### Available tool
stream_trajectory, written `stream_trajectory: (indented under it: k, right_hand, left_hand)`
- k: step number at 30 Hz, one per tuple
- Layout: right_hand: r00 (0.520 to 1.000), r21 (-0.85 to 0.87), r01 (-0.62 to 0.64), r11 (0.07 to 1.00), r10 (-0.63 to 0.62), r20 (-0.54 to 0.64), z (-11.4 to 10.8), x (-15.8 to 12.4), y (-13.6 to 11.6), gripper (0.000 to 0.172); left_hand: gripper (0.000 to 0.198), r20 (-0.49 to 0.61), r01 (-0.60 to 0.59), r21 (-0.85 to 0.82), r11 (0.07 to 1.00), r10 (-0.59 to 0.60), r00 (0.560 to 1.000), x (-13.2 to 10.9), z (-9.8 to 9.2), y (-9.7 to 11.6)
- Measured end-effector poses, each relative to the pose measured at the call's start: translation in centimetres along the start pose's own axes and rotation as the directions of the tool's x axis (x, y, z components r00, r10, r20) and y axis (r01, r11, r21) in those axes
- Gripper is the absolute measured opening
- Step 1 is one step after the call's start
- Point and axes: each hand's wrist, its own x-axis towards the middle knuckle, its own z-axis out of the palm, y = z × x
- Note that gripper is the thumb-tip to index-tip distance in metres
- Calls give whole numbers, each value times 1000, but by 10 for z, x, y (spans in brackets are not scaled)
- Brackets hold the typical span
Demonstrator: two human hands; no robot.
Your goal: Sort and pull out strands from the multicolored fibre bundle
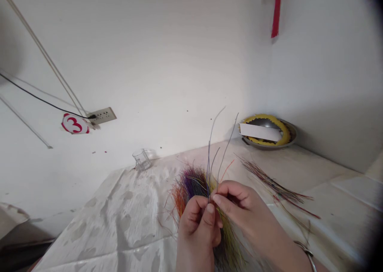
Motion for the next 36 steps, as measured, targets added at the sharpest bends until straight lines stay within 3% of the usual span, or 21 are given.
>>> stream_trajectory:
  k: [7,11,13,16,20,25,30,36]
  right_hand:
    - [1000,-38,21,999,-21,8,0,-2,-3,14]
    - [997,-80,49,996,-54,-61,-8,2,5,21]
    - [993,-195,25,980,-47,-110,-14,10,15,28]
    - [993,-449,-33,893,-22,-116,-20,27,39,31]
    - [997,-584,-71,809,59,-40,-14,43,78,21]
    - [975,-759,-79,646,207,75,3,39,117,14]
    - [945,-855,-89,510,316,90,5,33,135,20]
    - [912,-871,-93,482,392,119,0,40,142,21]
  left_hand:
    - [32,-18,9,16,1000,-9,1000,-3,1,3]
    - [23,-136,-40,-18,999,38,990,-4,1,15]
    - [18,-206,-85,-30,996,77,975,-2,-1,23]
    - [17,-273,-146,-28,989,133,953,0,-8,34]
    - [20,-310,-218,-12,976,204,929,3,-16,41]
    - [17,-322,-234,-14,972,217,921,4,-20,47]
    - [15,-313,-220,-22,975,202,928,4,-20,47]
    - [14,-304,-200,-29,979,182,935,5,-20,43]
